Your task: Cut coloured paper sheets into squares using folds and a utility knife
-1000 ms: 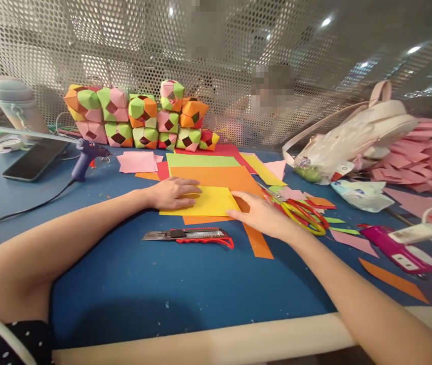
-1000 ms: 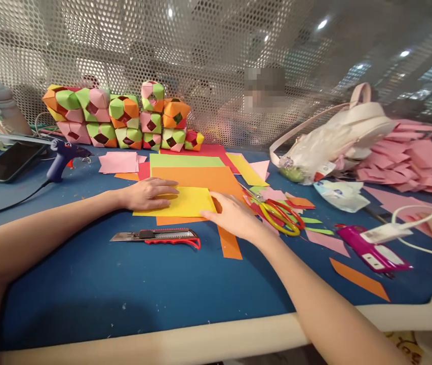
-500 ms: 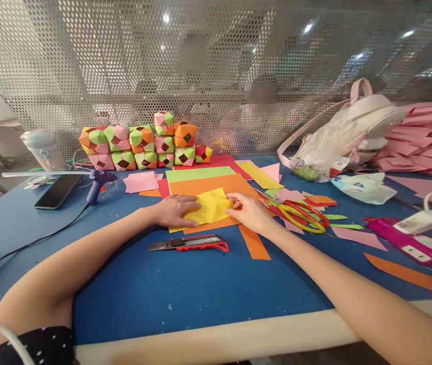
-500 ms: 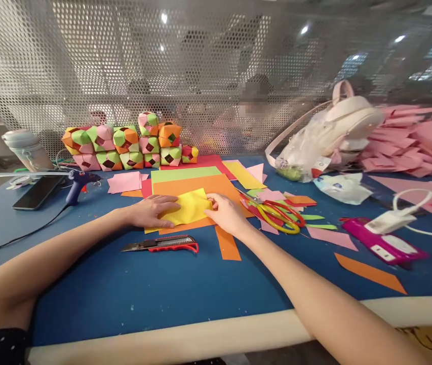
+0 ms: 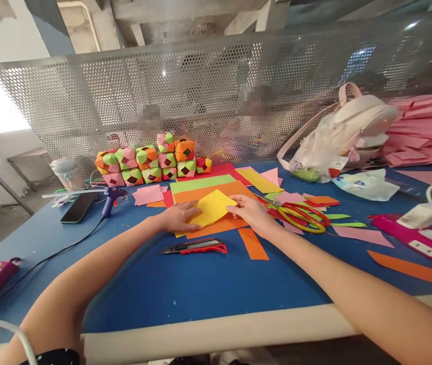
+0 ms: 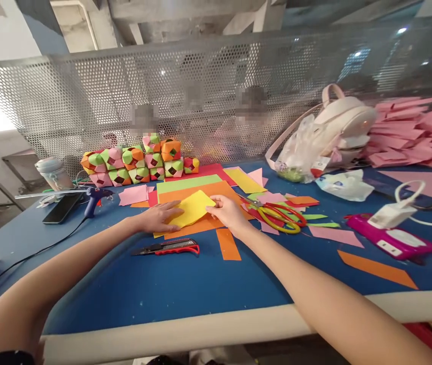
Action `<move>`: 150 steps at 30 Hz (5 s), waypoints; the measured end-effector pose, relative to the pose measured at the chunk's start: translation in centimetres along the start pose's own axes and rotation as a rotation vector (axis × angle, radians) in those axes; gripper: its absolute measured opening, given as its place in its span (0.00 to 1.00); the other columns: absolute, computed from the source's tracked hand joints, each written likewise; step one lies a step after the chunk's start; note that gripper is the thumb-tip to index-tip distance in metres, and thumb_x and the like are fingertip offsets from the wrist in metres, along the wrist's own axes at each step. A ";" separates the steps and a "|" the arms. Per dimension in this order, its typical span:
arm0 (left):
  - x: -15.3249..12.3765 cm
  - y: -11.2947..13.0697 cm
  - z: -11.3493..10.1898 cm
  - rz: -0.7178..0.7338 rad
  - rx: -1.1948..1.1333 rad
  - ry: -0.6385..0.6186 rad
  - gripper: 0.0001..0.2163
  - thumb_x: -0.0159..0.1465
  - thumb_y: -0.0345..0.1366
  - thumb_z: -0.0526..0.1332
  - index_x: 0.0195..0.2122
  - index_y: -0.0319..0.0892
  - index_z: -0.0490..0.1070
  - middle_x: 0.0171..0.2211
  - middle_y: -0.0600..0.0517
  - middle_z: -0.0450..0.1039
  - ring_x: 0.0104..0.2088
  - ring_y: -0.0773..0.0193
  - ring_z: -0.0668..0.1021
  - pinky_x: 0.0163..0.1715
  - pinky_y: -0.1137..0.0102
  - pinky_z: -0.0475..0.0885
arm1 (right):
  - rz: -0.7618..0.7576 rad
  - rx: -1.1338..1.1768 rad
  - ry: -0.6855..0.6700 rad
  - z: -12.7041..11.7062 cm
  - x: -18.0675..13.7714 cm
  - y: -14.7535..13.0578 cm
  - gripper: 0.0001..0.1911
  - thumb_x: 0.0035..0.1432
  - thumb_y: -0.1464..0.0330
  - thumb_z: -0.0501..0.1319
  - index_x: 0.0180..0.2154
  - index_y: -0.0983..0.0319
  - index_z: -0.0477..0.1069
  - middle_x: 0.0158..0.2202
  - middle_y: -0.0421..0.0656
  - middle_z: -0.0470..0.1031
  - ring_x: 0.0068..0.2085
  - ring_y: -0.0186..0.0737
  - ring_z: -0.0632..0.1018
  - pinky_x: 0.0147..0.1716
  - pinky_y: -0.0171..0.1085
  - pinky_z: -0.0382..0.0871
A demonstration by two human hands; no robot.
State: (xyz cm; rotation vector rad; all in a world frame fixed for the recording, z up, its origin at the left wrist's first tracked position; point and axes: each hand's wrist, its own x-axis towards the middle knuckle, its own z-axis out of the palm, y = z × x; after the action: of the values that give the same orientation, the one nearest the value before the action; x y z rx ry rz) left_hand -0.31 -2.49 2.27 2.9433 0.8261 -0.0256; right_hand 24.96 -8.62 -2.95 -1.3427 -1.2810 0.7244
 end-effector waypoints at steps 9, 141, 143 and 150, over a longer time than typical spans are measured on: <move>-0.4 0.9 0.9 -0.136 0.021 0.168 0.31 0.63 0.53 0.59 0.65 0.47 0.57 0.71 0.42 0.40 0.65 0.43 0.61 0.61 0.52 0.61 | 0.051 -0.128 -0.022 -0.6 0.2 -0.2 0.09 0.63 0.64 0.63 0.36 0.65 0.71 0.32 0.39 0.74 0.30 0.33 0.75 0.31 0.35 0.73; -2.7 8.6 2.9 -0.442 -1.149 0.668 0.15 0.58 0.40 0.61 0.46 0.46 0.77 0.41 0.49 0.74 0.34 0.64 0.73 0.35 0.70 0.71 | 0.097 0.367 -0.246 0.1 -3.3 -4.4 0.24 0.65 0.49 0.50 0.41 0.61 0.73 0.35 0.49 0.80 0.39 0.46 0.81 0.35 0.41 0.78; -3.0 9.5 2.8 -0.367 -1.090 0.561 0.15 0.57 0.37 0.60 0.45 0.47 0.77 0.39 0.49 0.72 0.33 0.64 0.72 0.35 0.70 0.70 | 0.132 0.459 -0.188 -0.4 -2.5 -4.3 0.22 0.60 0.48 0.56 0.37 0.60 0.72 0.33 0.48 0.79 0.39 0.47 0.81 0.33 0.41 0.78; -2.9 9.5 2.9 -0.371 -1.005 0.347 0.19 0.54 0.34 0.58 0.47 0.45 0.77 0.29 0.53 0.66 0.27 0.66 0.67 0.30 0.70 0.65 | 0.101 0.502 0.022 -2.3 -0.8 -3.6 0.19 0.47 0.53 0.69 0.32 0.59 0.69 0.32 0.43 0.78 0.37 0.43 0.80 0.36 0.41 0.77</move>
State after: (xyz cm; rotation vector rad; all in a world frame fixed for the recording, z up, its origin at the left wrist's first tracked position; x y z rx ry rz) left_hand 2.18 -12.31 0.18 1.8493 1.0107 0.6737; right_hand 25.89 -10.66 0.75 -1.0033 -0.9334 1.0198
